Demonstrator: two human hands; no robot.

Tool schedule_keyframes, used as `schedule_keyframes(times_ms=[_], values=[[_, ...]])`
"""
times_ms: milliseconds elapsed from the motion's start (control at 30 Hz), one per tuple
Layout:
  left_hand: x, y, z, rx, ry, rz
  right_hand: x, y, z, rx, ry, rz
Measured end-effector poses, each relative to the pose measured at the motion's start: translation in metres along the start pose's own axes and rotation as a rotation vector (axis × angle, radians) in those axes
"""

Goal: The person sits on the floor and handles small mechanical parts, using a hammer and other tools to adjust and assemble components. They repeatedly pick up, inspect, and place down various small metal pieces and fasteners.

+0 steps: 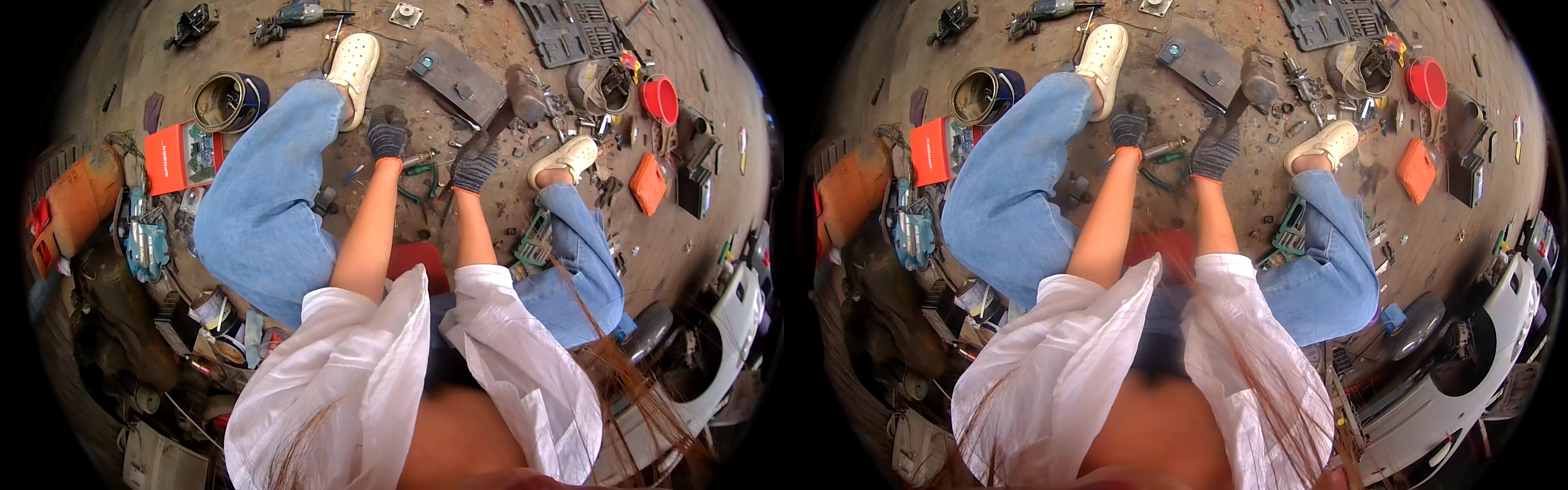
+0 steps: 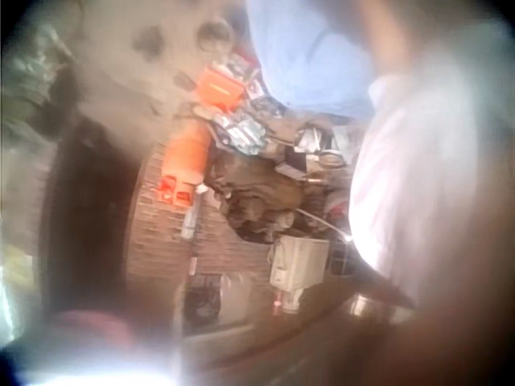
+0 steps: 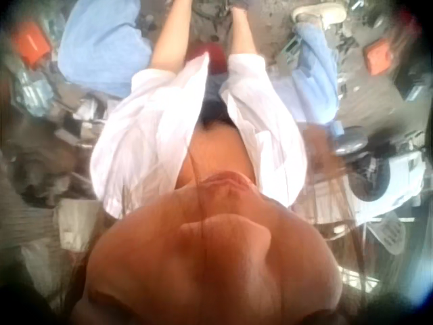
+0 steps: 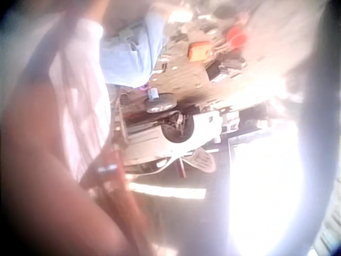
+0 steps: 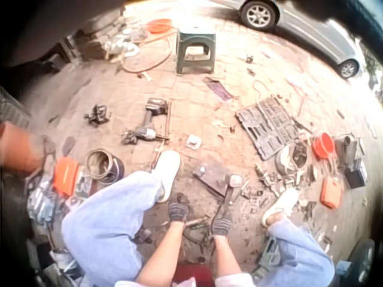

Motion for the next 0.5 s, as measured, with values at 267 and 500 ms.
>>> schedule_keyframes(times_ms=[267,500], values=[[0.032,0.013,-0.042,0.209,-0.315,0.040,0.027,-0.041,0.119,-0.516,-0.225,-0.235],[0.038,-0.003,-0.018,0.098,-0.241,0.092,0.025,-0.030,0.097,-0.403,-0.259,-0.402]])
Point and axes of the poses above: each hand's wrist, its own x-axis towards the middle knuckle, its own y-axis out of the back of the hand, z = x × y, the point moved 3 cm from there along x, towards the middle knuckle, and after that the axes turned 12 degrees about -y, right-handed, at the moved point
